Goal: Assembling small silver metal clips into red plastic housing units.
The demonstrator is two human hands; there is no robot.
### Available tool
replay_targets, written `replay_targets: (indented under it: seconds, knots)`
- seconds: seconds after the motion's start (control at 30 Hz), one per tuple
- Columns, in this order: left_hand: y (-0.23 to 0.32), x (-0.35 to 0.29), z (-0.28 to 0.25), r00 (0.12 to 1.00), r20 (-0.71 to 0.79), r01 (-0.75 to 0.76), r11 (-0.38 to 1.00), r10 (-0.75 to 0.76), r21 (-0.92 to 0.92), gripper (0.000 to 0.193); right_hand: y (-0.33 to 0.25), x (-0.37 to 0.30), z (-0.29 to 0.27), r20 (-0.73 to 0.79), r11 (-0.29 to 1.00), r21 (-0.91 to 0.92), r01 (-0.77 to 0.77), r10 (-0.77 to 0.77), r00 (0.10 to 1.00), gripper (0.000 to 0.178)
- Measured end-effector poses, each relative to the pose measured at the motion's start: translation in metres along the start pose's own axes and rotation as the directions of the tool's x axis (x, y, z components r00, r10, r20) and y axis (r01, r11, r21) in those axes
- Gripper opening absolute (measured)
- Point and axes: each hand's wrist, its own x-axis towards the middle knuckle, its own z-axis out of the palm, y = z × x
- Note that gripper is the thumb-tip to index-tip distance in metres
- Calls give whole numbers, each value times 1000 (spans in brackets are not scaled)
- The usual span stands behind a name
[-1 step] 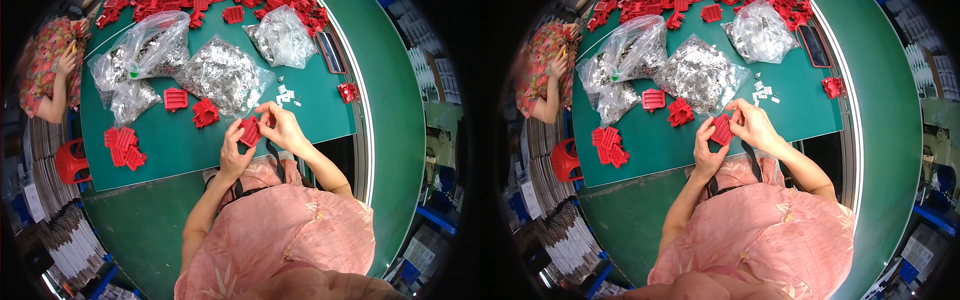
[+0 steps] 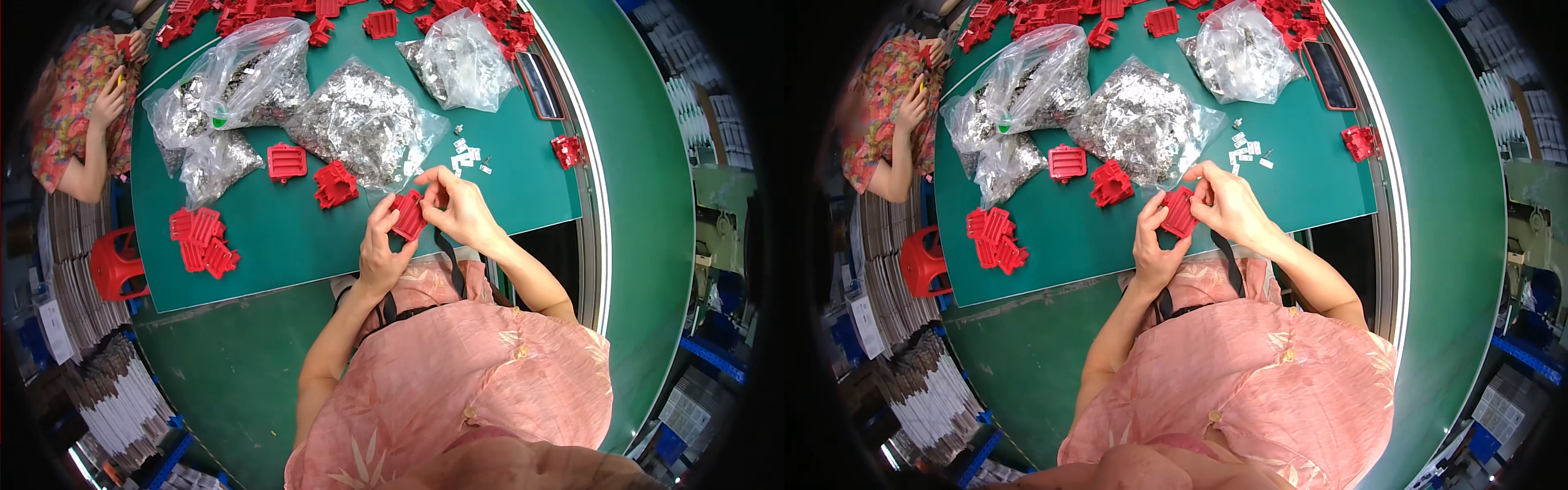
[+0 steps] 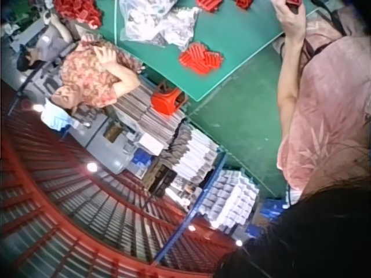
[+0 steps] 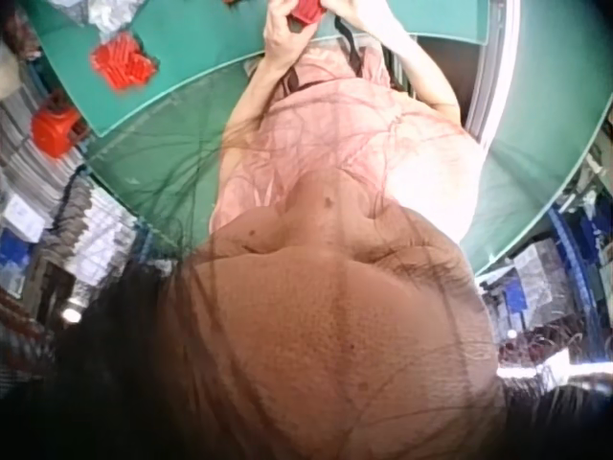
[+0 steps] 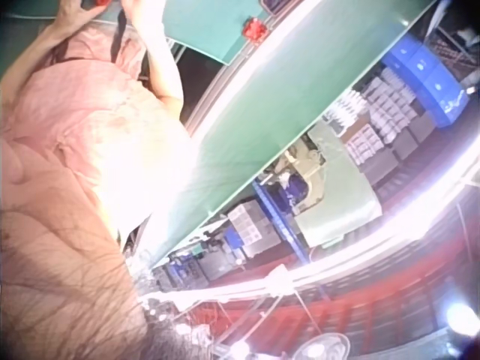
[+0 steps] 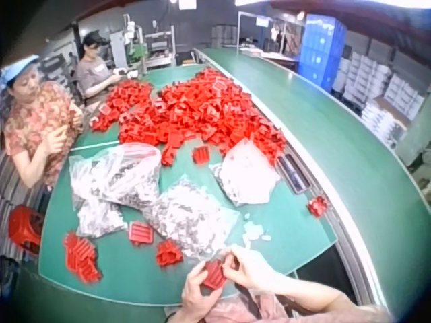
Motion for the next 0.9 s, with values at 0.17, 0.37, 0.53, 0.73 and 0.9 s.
replay_targets:
  seconds: [0.17,0.37,0.53,0.73,0.9]
  knots:
    - [-1,-2,1,1000,-1,-19,1000,19,3,69,-4,4,2,3,985,-138,106,-106,994,29]
    - [-3,-3,-2,999,-11,-35,999,35,-8,68,16,21,-6,138,963,-23,269,-263,955,25]
    - [4,-9,-15,999,-20,-38,997,37,-74,70,27,19,-10,425,921,366,-133,-38,904,16]
    - [3,-8,-79,991,-105,-70,991,81,110,66,-4,38,27,393,968,250,28,-128,911,31]
    - [-28,-10,-143,894,-429,338,824,-130,454,59,-15,64,69,-54,894,-138,427,-437,898,35]
